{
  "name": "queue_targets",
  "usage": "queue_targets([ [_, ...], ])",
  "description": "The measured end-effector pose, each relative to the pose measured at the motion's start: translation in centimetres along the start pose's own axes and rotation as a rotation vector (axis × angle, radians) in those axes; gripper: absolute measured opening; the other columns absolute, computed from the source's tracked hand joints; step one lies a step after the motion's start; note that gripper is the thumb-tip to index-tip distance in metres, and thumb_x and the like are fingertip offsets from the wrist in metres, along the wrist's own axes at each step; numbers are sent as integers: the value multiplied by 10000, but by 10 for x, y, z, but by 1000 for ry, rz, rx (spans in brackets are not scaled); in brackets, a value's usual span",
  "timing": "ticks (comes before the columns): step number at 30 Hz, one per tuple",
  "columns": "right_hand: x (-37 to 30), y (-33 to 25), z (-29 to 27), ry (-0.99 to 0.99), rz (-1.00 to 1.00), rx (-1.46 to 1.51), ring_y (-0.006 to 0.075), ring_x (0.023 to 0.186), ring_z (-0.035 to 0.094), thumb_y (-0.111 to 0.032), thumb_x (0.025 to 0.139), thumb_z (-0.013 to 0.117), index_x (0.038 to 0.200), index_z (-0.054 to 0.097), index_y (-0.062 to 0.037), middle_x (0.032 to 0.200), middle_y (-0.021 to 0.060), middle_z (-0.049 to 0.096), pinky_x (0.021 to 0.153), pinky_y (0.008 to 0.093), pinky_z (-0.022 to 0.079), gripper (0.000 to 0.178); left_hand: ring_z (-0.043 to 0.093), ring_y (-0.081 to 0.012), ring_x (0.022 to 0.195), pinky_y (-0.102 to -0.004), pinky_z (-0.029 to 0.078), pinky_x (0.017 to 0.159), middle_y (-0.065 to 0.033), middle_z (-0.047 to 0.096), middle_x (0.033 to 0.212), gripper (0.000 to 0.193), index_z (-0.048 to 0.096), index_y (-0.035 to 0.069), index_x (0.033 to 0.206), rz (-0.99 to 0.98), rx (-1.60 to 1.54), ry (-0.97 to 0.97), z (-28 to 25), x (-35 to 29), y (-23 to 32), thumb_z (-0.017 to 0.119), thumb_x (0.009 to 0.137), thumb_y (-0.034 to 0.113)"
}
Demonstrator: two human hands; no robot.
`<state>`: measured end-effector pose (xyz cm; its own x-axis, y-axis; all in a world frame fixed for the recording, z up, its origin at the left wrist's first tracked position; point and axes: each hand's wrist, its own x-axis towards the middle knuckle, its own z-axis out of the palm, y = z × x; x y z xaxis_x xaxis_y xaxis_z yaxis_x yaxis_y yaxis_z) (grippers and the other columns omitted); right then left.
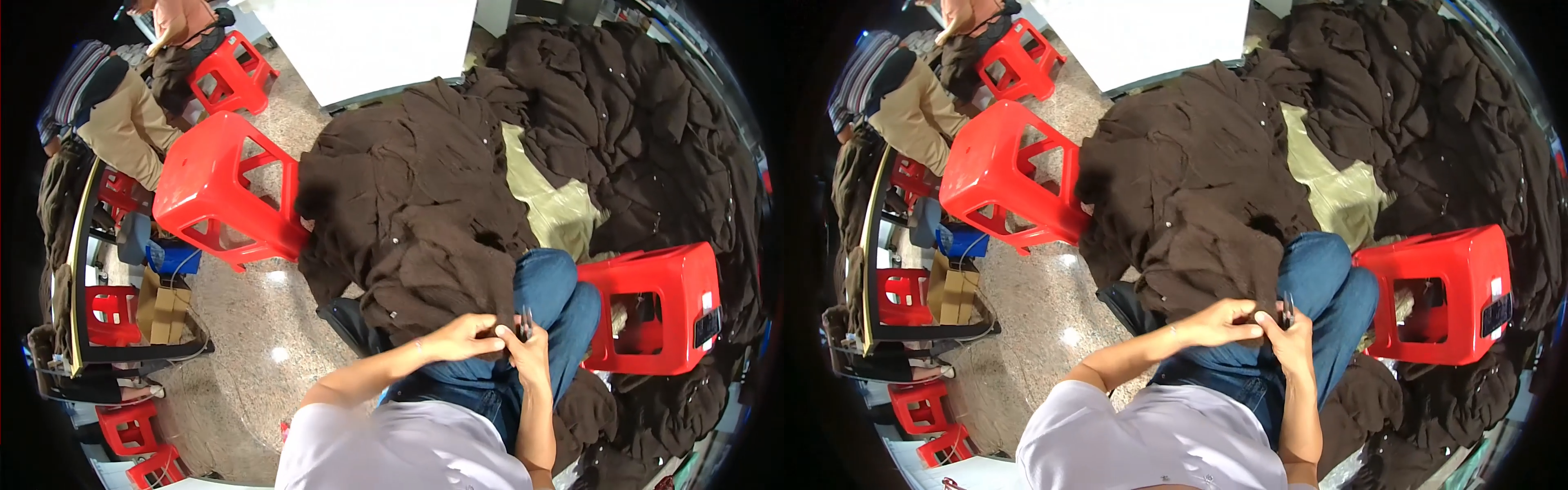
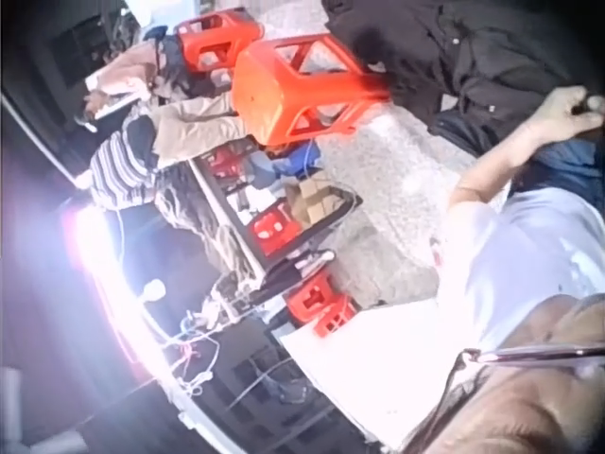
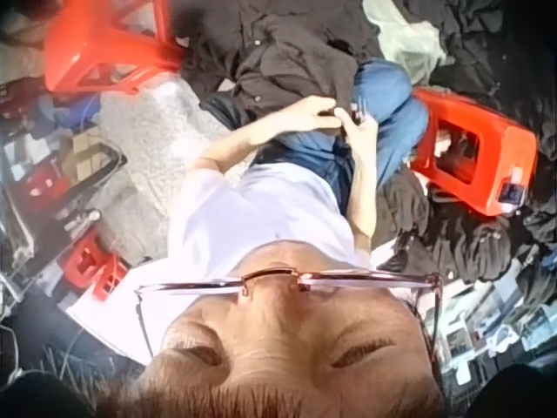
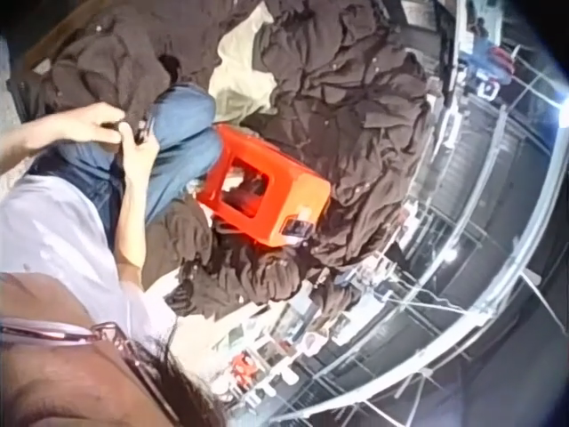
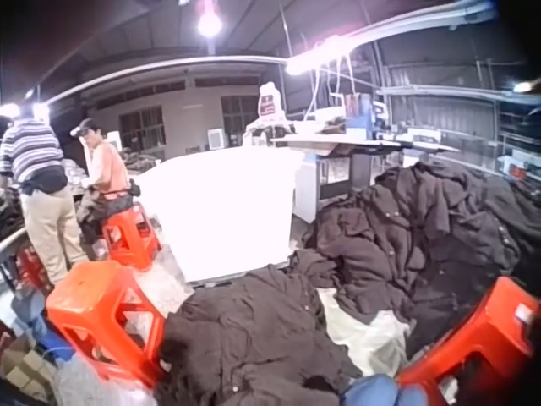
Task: Inspecting small pieces of brown fabric and checking their snap fasteners on a factory floor.
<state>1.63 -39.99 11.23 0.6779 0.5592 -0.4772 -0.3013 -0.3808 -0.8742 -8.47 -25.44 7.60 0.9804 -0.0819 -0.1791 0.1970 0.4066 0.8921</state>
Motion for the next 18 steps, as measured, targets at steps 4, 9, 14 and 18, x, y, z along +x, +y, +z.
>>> queue_targets([
  [4,3,35,-6,60,-81,42,40,604,452,-95,856,737,918,632,-28,742,-48,556,537,221,382,140,605,-86,745,-245,508,685,-30,683,834,254,698,-22,892,-109,118,161,-36,-9,4,629,964,212],
  [9,-9,50,-14,-27,-99,554,55,432,348,-174,920,690,972,560,-111,653,-54,442,389,234,323,153,658,-179,699,-303,516,654,-102,708,785,204,671,8,799,53,527,1054,-134,3,-50,662,907,181],
  [14,-13,63,-25,20,-36,719,67,420,304,-215,926,684,1008,524,-156,641,-48,420,413,245,318,189,549,-337,1083,-426,456,931,-128,631,1113,311,637,69,1110,68,900,1204,-208,13,-65,712,820,156],
  [18,-17,71,-32,0,-52,752,75,428,304,-199,963,623,1042,510,-160,669,-34,448,412,242,307,143,404,-426,1290,-456,401,1051,-196,380,1445,684,475,159,1358,25,912,1079,-209,57,-51,733,731,70],
])
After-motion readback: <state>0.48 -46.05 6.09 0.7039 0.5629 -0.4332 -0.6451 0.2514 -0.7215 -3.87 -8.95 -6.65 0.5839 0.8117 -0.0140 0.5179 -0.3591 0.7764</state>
